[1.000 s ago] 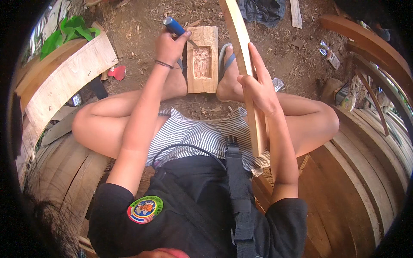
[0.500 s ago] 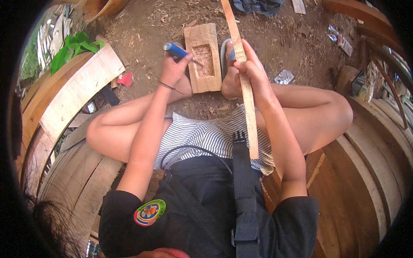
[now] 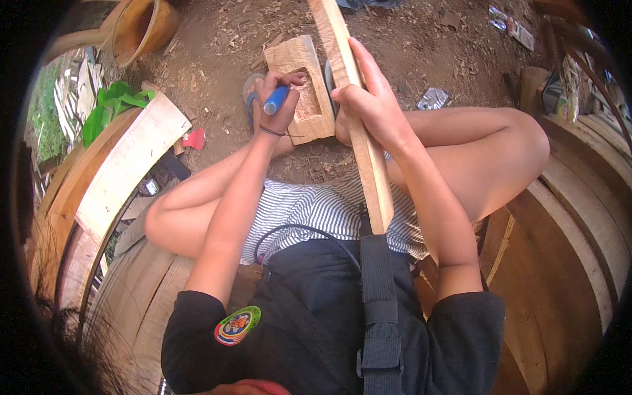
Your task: The person carves out a recessed area in a block of wood using a chisel and a wooden mallet while holding a curved wooden piece.
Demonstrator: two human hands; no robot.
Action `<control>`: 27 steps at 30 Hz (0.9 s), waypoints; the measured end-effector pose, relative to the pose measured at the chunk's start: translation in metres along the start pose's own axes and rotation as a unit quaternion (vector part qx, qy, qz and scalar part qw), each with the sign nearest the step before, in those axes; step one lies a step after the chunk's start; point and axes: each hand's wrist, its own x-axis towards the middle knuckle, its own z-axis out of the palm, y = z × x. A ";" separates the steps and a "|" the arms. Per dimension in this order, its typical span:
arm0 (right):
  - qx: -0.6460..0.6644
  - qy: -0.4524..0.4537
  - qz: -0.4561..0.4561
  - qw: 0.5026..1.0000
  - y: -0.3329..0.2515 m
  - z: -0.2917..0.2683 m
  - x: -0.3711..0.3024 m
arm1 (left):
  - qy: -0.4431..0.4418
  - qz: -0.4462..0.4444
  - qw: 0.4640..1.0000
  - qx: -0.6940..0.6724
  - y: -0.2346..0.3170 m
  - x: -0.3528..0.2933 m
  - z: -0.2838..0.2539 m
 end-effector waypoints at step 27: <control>-0.063 0.042 -0.091 0.993 0.005 -0.017 -0.001 | -0.046 0.069 0.991 0.106 0.005 -0.032 0.004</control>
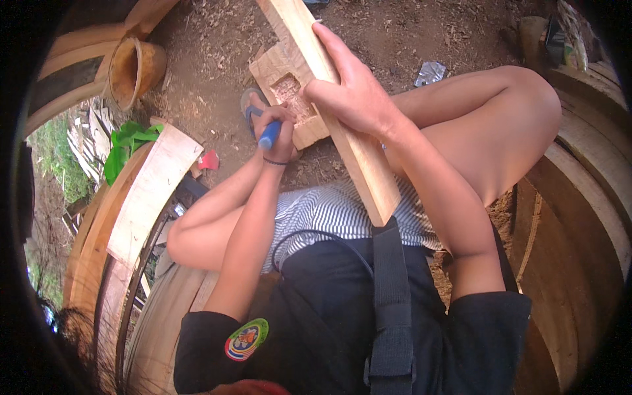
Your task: The person carves out a recessed area in a block of wood using a chisel and a wooden mallet while holding a curved wooden piece.
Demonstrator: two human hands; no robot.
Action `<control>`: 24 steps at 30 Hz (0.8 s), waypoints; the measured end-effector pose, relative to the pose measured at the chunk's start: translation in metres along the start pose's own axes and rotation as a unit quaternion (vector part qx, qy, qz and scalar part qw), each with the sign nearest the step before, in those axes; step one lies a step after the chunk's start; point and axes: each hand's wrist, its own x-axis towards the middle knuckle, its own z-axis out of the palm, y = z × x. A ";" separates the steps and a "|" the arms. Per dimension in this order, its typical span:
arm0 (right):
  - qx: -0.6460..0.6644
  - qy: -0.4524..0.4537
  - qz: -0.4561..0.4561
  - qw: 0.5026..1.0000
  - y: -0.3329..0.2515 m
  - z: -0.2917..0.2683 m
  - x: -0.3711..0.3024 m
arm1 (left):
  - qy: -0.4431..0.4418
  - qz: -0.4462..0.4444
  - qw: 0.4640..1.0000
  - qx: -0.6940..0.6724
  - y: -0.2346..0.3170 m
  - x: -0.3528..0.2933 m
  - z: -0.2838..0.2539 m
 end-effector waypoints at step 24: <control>0.002 -0.032 0.081 0.996 -0.004 0.003 0.000 | 0.047 -0.257 0.959 0.108 -0.023 0.082 -0.043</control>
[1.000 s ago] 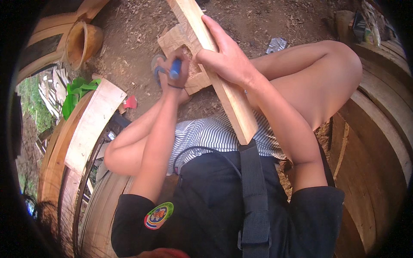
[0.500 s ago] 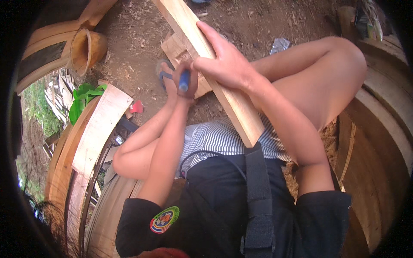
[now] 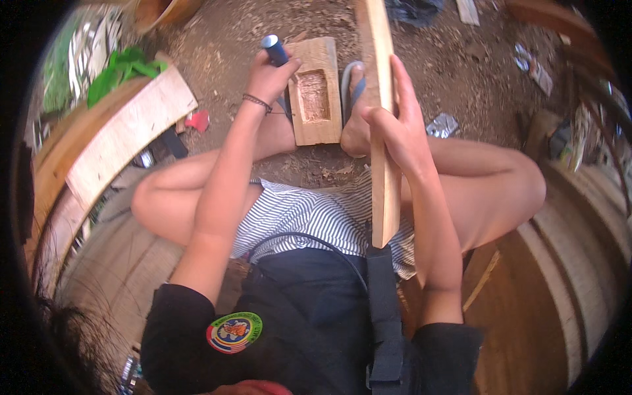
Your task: The person carves out a recessed area in a block of wood using a chisel and a wooden mallet while holding a curved wooden piece.
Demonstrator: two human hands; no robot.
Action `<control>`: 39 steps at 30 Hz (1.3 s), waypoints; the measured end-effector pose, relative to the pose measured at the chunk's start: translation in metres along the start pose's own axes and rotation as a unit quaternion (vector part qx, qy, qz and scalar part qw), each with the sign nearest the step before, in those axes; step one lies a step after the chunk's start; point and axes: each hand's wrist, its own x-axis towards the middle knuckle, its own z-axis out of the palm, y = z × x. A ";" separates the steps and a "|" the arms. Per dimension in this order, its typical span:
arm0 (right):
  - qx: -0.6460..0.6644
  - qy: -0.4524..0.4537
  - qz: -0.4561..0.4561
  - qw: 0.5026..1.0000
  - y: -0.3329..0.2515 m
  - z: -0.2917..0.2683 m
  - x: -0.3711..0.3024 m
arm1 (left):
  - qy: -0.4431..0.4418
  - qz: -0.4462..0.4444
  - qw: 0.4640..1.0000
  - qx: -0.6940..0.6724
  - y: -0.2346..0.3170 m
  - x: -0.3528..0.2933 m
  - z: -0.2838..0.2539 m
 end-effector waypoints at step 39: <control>-0.099 -0.002 0.058 0.993 0.000 0.018 0.000 | 0.113 0.097 0.987 -0.058 -0.007 -0.002 -0.022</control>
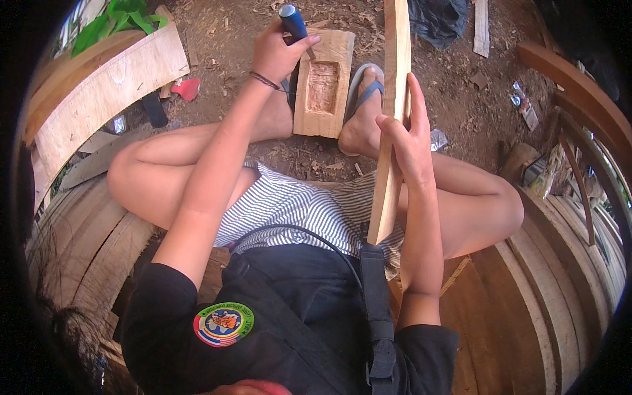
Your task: The person carves out a recessed area in a block of wood using a chisel and a wooden mallet while holding a curved wooden piece.
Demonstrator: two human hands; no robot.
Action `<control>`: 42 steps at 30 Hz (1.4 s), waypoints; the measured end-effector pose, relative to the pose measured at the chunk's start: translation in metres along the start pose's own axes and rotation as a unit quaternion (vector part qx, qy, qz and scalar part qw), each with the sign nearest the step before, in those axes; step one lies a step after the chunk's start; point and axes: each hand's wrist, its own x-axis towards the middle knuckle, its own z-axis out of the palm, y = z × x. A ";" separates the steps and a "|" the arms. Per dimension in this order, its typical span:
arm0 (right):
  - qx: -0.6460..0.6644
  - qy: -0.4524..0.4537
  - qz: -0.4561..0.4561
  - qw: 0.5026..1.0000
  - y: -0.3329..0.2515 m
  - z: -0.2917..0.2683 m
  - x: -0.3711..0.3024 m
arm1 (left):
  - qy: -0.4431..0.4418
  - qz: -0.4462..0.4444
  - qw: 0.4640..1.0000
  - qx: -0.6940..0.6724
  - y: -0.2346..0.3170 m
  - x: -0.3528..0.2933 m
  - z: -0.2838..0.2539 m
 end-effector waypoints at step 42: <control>-0.001 0.011 -0.009 1.000 -0.001 0.004 -0.003 | -0.011 -0.023 1.000 0.013 -0.015 -0.006 0.009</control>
